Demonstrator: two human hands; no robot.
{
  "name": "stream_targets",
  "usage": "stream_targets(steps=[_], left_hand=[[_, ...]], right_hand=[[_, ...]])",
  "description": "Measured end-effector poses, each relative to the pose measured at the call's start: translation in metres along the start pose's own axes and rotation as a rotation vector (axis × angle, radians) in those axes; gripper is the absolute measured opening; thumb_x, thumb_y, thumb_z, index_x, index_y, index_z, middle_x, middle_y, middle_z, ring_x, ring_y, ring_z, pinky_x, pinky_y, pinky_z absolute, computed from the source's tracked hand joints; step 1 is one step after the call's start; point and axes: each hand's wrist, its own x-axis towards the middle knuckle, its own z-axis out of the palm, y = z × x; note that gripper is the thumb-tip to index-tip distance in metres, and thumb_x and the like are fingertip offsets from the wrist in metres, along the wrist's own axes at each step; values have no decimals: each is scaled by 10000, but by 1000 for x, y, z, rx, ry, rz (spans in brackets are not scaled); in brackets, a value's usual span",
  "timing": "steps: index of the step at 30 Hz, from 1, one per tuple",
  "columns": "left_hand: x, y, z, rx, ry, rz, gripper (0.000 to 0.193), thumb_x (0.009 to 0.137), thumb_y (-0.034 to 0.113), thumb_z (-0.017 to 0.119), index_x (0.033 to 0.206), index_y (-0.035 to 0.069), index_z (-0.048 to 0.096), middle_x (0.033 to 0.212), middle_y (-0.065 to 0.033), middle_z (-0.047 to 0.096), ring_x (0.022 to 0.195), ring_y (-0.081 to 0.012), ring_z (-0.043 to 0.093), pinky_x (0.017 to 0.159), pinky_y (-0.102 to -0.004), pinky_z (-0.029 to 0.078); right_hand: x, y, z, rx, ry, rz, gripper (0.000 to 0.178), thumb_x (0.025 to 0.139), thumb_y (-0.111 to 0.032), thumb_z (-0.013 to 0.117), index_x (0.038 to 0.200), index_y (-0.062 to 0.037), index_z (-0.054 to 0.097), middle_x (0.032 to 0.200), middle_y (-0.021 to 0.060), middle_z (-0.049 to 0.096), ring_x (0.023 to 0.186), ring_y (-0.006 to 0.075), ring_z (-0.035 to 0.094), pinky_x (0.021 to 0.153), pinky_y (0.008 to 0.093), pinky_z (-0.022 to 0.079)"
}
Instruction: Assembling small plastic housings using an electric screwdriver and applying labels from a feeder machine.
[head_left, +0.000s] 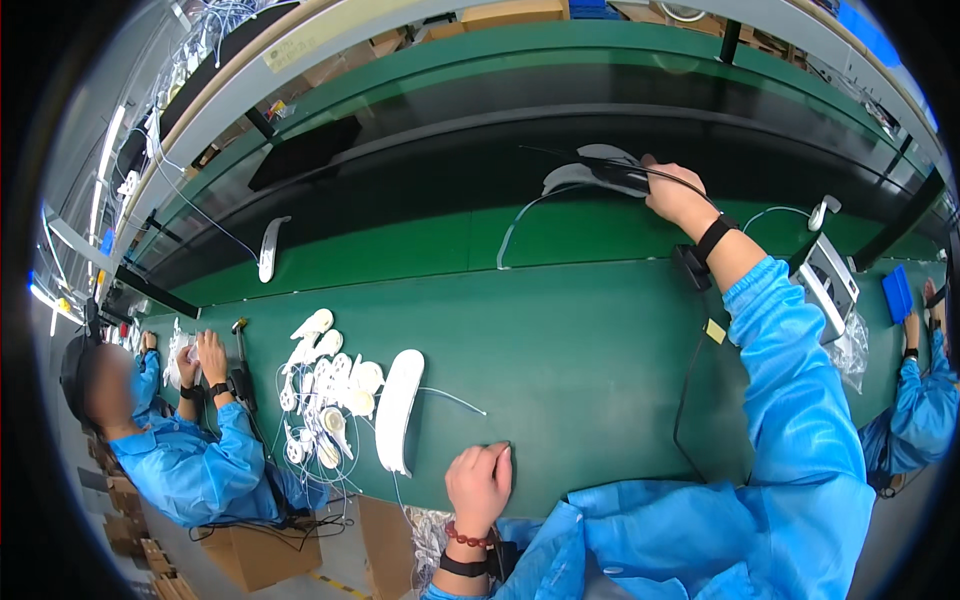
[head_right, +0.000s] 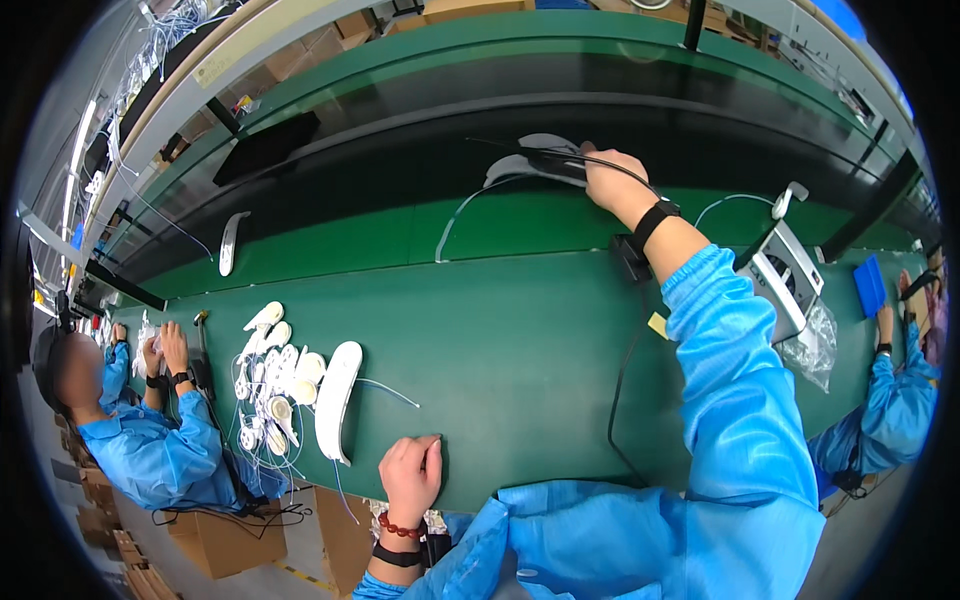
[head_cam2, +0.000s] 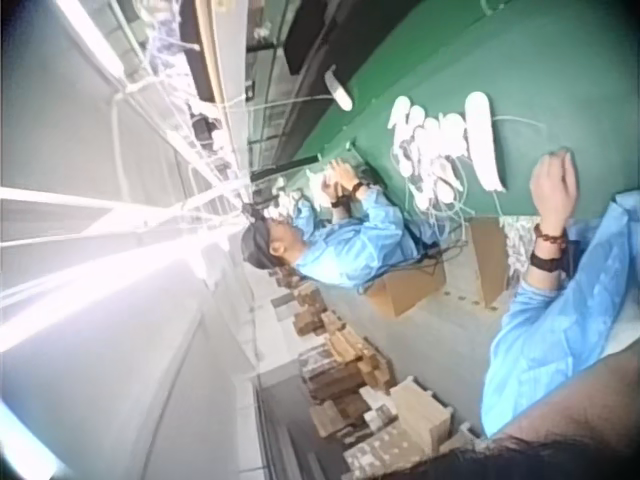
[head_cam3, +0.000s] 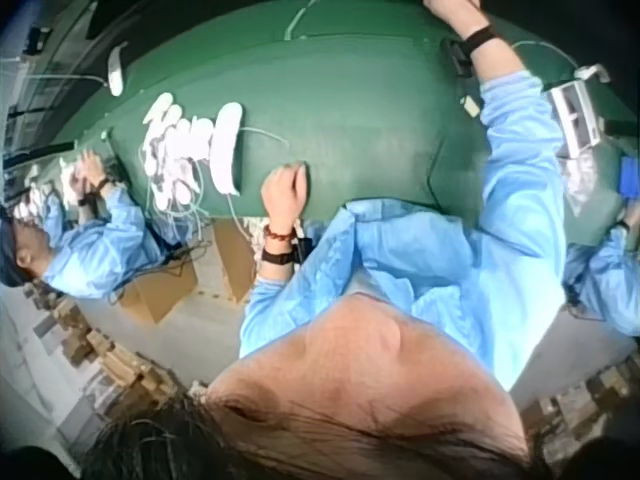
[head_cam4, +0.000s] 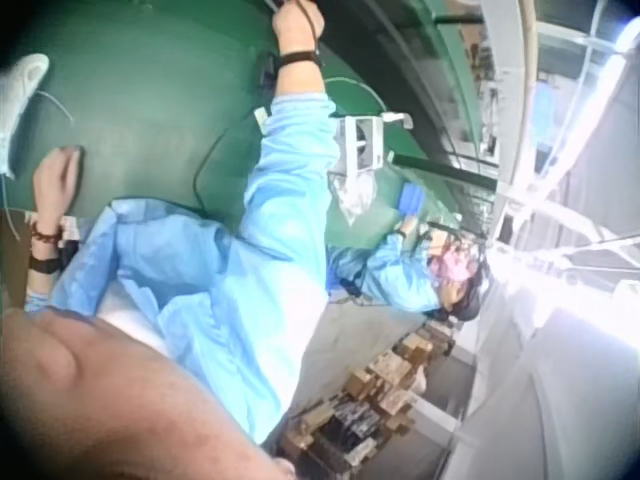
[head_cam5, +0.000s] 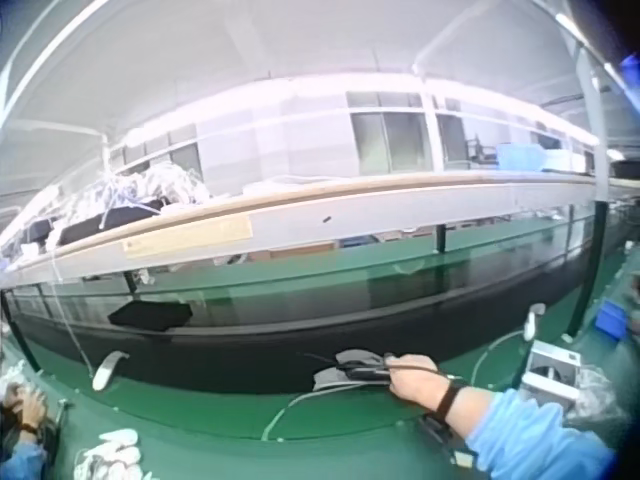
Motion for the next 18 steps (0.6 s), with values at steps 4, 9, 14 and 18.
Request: stream_targets(steps=[4,9,14,18], left_hand=[[-3,-3,2,9,-12,-12,49,862,112,712,897,80,703,775,-79,634,714,-291,632,651,-396,505],[-4,-4,4,20,3,-13,40,862,101,711,891,77,697,763,-84,629,703,-293,627,632,-401,498],[-2,-1,5,24,35,18,39,858,90,715,885,76,691,745,-84,614,676,-293,612,615,-397,491],[-3,-2,10,32,46,17,42,855,88,718,887,72,697,737,-83,605,664,-290,605,604,-400,482]], right_hand=[[-48,-12,-3,87,85,-134,242,834,-37,597,1066,-43,529,852,199,693,866,398,695,742,496,555],[-77,-4,-28,230,60,-44,289,807,-72,650,1057,-57,508,901,205,689,919,402,685,782,500,544],[-70,38,-26,440,29,142,404,782,-128,684,1156,-57,549,999,235,693,996,417,673,875,487,524],[-91,43,-41,634,118,175,474,765,-170,731,1178,-6,566,1023,228,695,979,369,690,869,430,526]])
